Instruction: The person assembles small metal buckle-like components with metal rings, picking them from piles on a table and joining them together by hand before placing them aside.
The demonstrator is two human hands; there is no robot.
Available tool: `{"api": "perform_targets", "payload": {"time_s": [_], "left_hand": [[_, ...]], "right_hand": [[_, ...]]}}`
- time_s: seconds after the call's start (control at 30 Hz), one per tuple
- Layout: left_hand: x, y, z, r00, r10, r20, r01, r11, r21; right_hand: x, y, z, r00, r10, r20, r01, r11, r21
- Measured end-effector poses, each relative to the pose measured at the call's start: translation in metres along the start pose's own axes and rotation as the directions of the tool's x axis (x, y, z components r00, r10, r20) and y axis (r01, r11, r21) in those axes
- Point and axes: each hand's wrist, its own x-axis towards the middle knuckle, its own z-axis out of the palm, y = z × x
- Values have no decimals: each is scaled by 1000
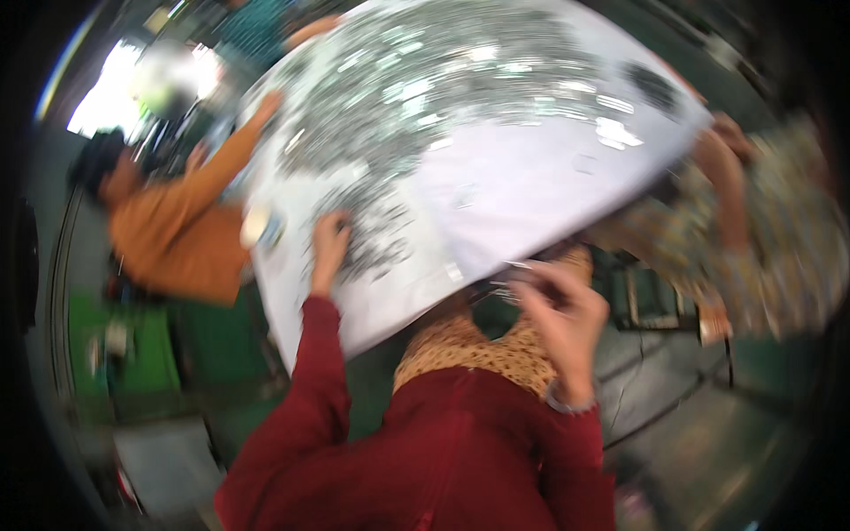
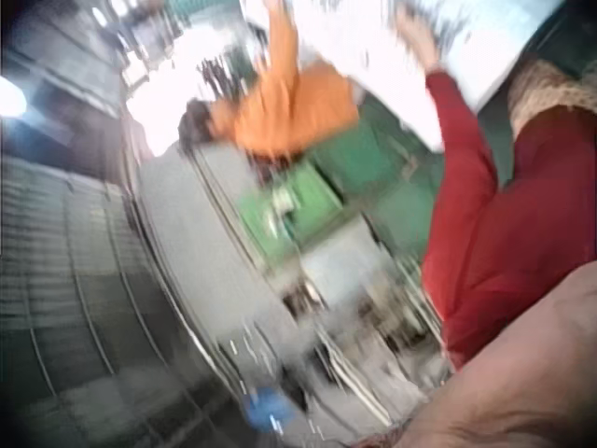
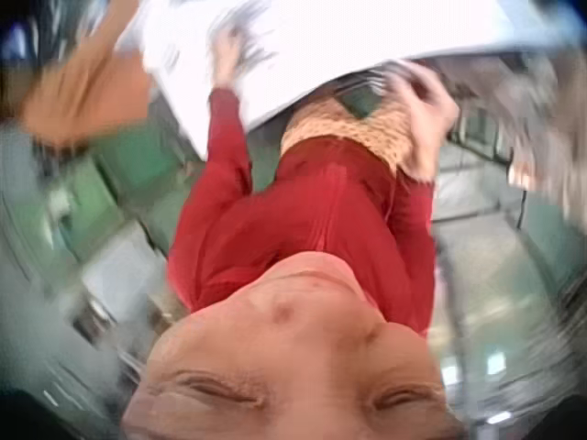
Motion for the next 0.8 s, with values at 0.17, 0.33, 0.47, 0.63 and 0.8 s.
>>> {"api": "perform_targets", "payload": {"time_s": [0.17, 0.33, 0.47, 0.63, 0.8], "left_hand": [[-12, -11, -54, 969, -228, -92, 239, 962, 131], [-11, 36, -48, 993, -94, -70, 108, 964, 243], [8, 60, -10, 997, -9, 71, 7, 1000, 25], [19, 72, 16, 965, -102, 240, 69, 987, 143], [10, 62, 31, 987, -53, 151, 11, 964, 266]], "right_hand": [[-13, 17, 7, 997, -20, 79, 1, 973, 232], [-17, 16, -4, 990, 11, 144, -36, 984, 172], [-17, 15, -8, 989, 19, 148, -43, 986, 163], [-15, 15, -5, 989, -17, 147, -2, 991, 132], [-15, 16, -1, 990, 1, 139, -20, 991, 131]]}}
